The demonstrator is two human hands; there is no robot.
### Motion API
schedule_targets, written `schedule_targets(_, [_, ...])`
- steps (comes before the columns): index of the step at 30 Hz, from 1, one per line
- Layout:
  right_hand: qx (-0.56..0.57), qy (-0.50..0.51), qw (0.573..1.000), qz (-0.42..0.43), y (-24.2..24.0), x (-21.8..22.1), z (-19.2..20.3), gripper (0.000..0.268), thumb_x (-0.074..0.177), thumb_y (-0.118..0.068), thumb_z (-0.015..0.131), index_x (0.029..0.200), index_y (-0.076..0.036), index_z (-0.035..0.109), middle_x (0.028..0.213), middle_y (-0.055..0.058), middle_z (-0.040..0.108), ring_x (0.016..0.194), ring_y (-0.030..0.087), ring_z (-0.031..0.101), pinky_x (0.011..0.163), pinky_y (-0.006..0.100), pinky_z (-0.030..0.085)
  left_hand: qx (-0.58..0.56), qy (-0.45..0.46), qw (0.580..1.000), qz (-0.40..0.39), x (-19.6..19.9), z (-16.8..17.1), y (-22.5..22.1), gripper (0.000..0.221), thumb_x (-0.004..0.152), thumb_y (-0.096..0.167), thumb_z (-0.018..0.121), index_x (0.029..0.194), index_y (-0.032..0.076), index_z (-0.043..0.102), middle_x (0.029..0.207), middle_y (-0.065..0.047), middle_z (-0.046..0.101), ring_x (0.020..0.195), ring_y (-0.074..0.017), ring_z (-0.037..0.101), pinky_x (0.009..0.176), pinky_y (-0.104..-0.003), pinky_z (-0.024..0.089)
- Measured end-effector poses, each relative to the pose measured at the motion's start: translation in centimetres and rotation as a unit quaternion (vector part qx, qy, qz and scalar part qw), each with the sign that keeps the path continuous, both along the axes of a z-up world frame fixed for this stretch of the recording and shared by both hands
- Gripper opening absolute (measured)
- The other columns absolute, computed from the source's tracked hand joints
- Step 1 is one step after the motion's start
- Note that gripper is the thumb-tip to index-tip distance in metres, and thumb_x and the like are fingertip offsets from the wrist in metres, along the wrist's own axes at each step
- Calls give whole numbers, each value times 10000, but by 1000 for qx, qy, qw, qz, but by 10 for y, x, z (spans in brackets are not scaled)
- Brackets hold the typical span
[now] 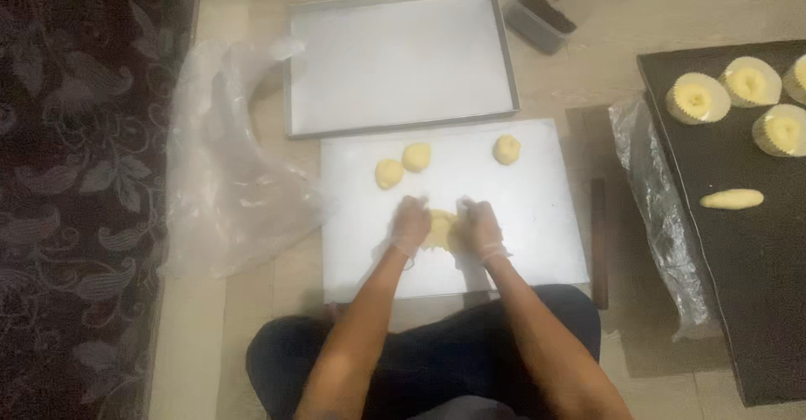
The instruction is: The person shaped dough into round and elongated pieces by hand on a white board, placing them into paper liners and onto trays.
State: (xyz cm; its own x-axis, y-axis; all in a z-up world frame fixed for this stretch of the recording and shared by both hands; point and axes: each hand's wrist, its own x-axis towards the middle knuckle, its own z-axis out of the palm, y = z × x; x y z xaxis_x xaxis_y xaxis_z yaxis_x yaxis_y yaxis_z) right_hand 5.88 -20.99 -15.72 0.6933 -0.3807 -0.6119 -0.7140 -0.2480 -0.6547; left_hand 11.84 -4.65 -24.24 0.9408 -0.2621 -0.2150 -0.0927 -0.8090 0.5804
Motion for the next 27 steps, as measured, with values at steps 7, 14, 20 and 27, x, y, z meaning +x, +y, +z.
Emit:
schedule_targets(7, [-172, 22, 968, 183, 40, -39, 30, 328, 949, -349, 608, 1166, -122, 702, 1131, 167, 758, 1116, 367, 727, 951, 508, 603, -74, 55, 994, -56, -61, 38, -16, 390, 1034, 320, 455, 1308, 112, 637, 1254, -167, 643, 1234, -376, 627, 1064, -508, 522])
schedule_targets(14, [-293, -199, 906, 231, 19, -45, -54, 315, 962, -188, 609, 1228, -35, 680, 1224, 191, 648, 1142, 394, 664, 1002, 501, 580, -73, -134, 987, -59, -60, 42, 12, 488, 960, 136, 573, 1407, -61, 554, 1313, -280, 605, 1281, -455, 560, 1156, -538, 423])
schedule_targets(20, [-161, 132, 958, 195, 61, -46, 53, 158, 932, -166, 664, 957, -57, 776, 984, 113, 797, 1002, 305, 774, 862, 467, 623, 8, -40, 987, -158, -72, 50, -1, 418, 998, 146, 538, 1383, -8, 592, 1310, -263, 612, 1272, -426, 563, 1127, -544, 446])
schedule_targets(27, [-104, 34, 986, 123, 21, -21, -15, 269, 975, -330, 618, 1135, -119, 663, 1107, 136, 742, 1108, 363, 721, 957, 507, 571, 55, 52, 996, -50, -51, 49, 7, 319, 983, 344, 554, 1234, 148, 576, 1153, -81, 626, 1153, -291, 648, 981, -465, 537])
